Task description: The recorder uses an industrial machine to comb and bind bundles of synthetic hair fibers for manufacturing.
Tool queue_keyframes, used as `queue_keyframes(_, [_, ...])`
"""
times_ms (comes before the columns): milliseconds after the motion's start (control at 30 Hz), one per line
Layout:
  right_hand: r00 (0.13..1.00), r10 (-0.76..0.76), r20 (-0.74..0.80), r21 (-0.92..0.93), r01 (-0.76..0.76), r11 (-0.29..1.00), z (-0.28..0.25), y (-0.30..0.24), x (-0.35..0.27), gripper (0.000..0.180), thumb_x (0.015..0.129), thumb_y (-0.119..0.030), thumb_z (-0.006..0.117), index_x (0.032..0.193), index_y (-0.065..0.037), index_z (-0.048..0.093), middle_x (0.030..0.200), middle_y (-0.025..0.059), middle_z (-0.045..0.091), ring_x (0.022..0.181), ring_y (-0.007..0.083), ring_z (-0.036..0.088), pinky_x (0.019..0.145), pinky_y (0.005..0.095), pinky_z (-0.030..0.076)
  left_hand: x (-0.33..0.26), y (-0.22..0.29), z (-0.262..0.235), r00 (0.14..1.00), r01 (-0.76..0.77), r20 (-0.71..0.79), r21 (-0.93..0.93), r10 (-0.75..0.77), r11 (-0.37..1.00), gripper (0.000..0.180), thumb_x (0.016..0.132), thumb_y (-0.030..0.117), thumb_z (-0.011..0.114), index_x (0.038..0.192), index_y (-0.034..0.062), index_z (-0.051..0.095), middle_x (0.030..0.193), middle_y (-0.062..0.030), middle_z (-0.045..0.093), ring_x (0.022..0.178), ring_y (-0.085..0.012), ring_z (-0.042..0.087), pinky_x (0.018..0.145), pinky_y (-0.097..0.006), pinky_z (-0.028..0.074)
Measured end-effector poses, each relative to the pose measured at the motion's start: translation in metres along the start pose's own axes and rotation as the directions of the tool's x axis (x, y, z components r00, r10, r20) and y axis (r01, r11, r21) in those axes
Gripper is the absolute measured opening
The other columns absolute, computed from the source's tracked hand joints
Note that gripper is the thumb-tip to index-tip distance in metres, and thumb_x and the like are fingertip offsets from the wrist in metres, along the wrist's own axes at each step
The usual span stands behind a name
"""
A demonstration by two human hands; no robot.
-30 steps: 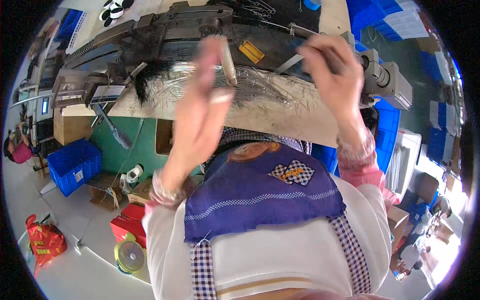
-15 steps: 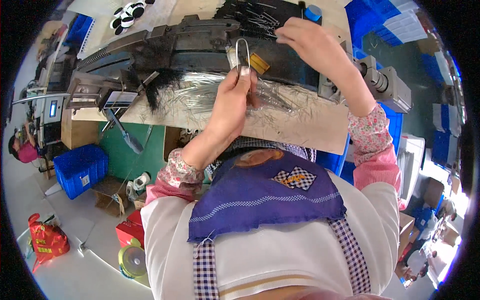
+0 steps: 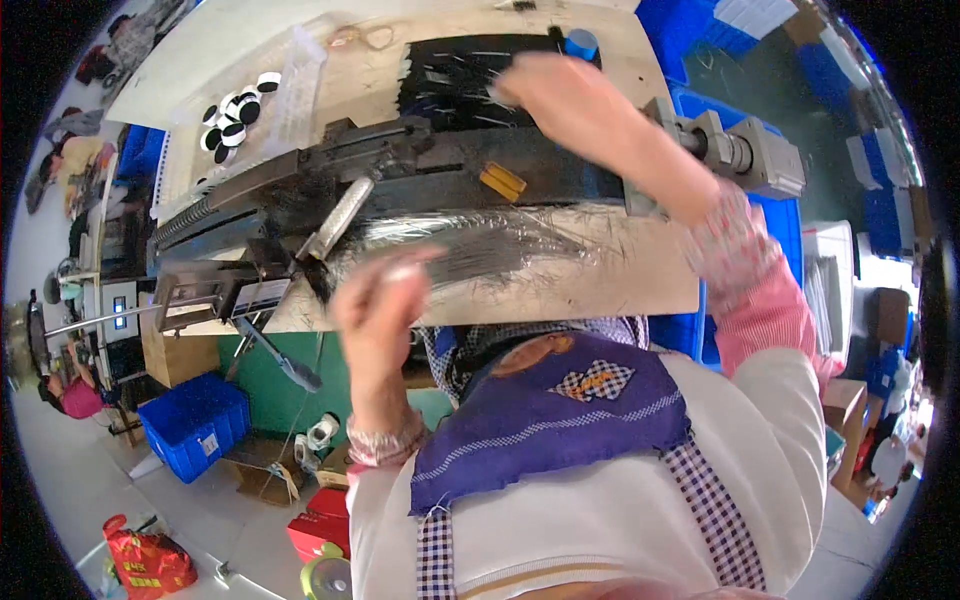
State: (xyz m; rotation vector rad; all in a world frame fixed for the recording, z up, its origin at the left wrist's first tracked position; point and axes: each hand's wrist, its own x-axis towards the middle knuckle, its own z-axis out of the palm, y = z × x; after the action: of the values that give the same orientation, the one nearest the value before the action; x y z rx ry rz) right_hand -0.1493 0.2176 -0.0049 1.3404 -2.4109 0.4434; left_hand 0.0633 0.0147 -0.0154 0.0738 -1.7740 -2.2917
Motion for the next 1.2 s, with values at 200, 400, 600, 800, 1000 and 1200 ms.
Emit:
queue_keyframes(200, [0.985,-0.019,0.17,0.18,-0.012,0.984,-0.017,0.035,0.022,0.021,0.083,-0.02,0.062,0.094,-0.002,0.061,0.094,0.0111,0.06,0.089,0.0303,0.059,0.077,0.0406,0.046,0.106,-0.053,0.073,0.894,-0.297,0.448,0.568,0.015,0.767,0.023,0.083,0.019,0.063,0.091,-0.0023,0.068,0.075,-0.0216,0.064,0.066,-0.0323,0.064,0.06,-0.036,0.048])
queue_keyframes(400, [0.979,-0.096,0.181,0.225,0.054,0.973,-0.023,-0.001,-0.015,0.014,0.08,-0.015,0.063,0.088,-0.004,0.06,0.086,0.0111,0.058,0.084,0.0303,0.058,0.072,0.039,0.047,0.128,-0.036,0.068,0.9,-0.215,0.398,0.76,-0.179,0.613,0.023,0.084,0.021,0.061,0.089,-0.0002,0.069,0.079,-0.0132,0.068,0.072,-0.0284,0.065,0.064,-0.034,0.05])
queue_keyframes(600, [0.977,-0.188,-0.1,0.284,0.209,0.936,0.005,-0.029,0.016,0.01,0.079,-0.013,0.063,0.083,-0.005,0.06,0.076,0.0112,0.062,0.076,0.0311,0.062,0.069,0.0395,0.05,0.105,0.007,0.023,0.725,-0.565,0.633,0.772,0.271,-0.291,0.008,0.072,0.012,0.064,0.078,0.011,0.068,0.078,0.0006,0.059,0.08,-0.0191,0.057,0.071,-0.033,0.047])
queue_keyframes(800, [0.984,-0.052,-0.17,0.51,0.133,0.85,0.015,-0.041,0.027,0.012,0.078,-0.014,0.064,0.083,-0.003,0.061,0.08,0.0113,0.063,0.079,0.0313,0.062,0.071,0.0381,0.051,0.031,-0.044,0.011,0.68,-0.529,0.183,0.794,0.71,0.302,0.014,0.089,0.003,0.059,0.102,0.0035,0.064,0.087,-0.0077,0.067,0.07,-0.0204,0.061,0.065,-0.03,0.048])
queue_keyframes(1000, [0.98,-0.082,-0.183,0.307,0.136,0.942,0.025,-0.041,0.026,0.008,0.073,-0.008,0.061,0.078,-0.004,0.058,0.077,0.0104,0.059,0.077,0.0308,0.062,0.069,0.0393,0.051,0.042,-0.051,-0.018,0.862,0.436,0.221,-0.783,-0.456,0.443,0.046,0.098,0.041,0.042,0.084,0.0009,0.057,0.055,-0.0003,0.045,0.042,-0.0081,0.037,0.039,-0.021,0.031])
queue_keyframes(1200, [0.982,-0.119,-0.149,0.284,0.158,0.946,0.031,-0.043,0.026,0.009,0.069,-0.004,0.06,0.078,-0.004,0.058,0.076,0.0101,0.058,0.077,0.0304,0.062,0.066,0.0398,0.052,0.061,0.025,0.004,0.834,0.544,0.483,-0.799,-0.267,0.254,0.049,0.096,0.045,0.043,0.102,-0.0024,0.057,0.057,-0.0012,0.043,0.039,-0.0081,0.033,0.032,-0.023,0.023])
